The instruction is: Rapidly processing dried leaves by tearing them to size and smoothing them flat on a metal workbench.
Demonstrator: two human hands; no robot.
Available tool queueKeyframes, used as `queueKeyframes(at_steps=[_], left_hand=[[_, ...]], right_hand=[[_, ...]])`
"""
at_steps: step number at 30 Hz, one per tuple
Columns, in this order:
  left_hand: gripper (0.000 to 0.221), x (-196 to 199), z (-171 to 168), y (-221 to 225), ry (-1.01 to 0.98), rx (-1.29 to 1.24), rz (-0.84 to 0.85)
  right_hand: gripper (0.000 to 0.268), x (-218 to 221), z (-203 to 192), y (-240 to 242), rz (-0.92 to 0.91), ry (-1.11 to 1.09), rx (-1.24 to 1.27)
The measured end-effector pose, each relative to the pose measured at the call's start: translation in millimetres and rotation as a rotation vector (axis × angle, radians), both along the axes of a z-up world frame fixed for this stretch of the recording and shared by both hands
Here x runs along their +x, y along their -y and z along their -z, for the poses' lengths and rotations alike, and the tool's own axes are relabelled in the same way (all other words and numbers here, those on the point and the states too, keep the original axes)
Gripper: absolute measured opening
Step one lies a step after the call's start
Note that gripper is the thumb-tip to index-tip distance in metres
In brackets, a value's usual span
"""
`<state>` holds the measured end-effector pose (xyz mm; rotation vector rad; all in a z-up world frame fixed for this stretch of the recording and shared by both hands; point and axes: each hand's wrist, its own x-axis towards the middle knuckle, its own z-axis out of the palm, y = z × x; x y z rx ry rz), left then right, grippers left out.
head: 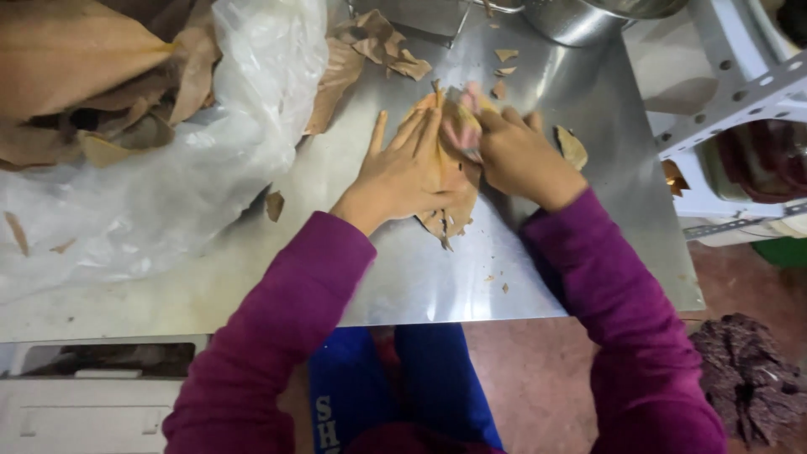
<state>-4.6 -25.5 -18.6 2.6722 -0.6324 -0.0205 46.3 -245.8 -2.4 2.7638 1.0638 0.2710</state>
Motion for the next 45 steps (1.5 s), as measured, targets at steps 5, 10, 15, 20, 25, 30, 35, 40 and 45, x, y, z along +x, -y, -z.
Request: queueKeyframes(at_steps=[5, 10, 15, 20, 25, 30, 35, 40, 45], left_hand=[[0.119, 2.3, 5.7, 1.9, -0.032, 0.085, 0.019], [0.108, 9.2, 15.5, 5.0, 0.063, 0.164, 0.024], [0.107, 8.7, 12.3, 7.6, 0.059, 0.179, 0.001], [0.111, 7.3, 10.6, 5.7, 0.056, 0.193, 0.001], [0.106, 11.1, 20.2, 7.2, 0.102, 0.174, -0.002], [0.105, 7.4, 7.6, 6.2, 0.047, 0.2, 0.007], [0.106, 5.8, 0.0, 6.7, -0.004, 0.21, 0.007], [0.108, 4.1, -4.9, 2.2, -0.112, 0.131, 0.006], [0.109, 4.4, -1.2, 2.2, -0.096, 0.116, 0.012]], right_hand=[[0.017, -5.9, -11.2, -12.4, 0.056, -0.057, -0.078], [0.026, 49.5, 2.1, -36.6, 0.161, -0.041, -0.007], [0.017, 23.6, -30.6, -36.5, 0.199, -0.264, -0.04], [0.018, -7.4, -49.9, -30.9, 0.265, -0.493, -0.028], [0.019, 27.3, -23.6, -31.7, 0.2, -0.271, 0.01], [0.018, 44.4, -8.0, -20.3, 0.2, -0.247, 0.035], [0.016, 11.3, -28.8, -9.2, 0.236, -0.357, 0.069], [0.032, -11.2, -6.5, 25.4, 0.25, -0.37, 0.076], [0.027, -12.2, 2.1, 29.8, 0.232, -0.311, 0.047]])
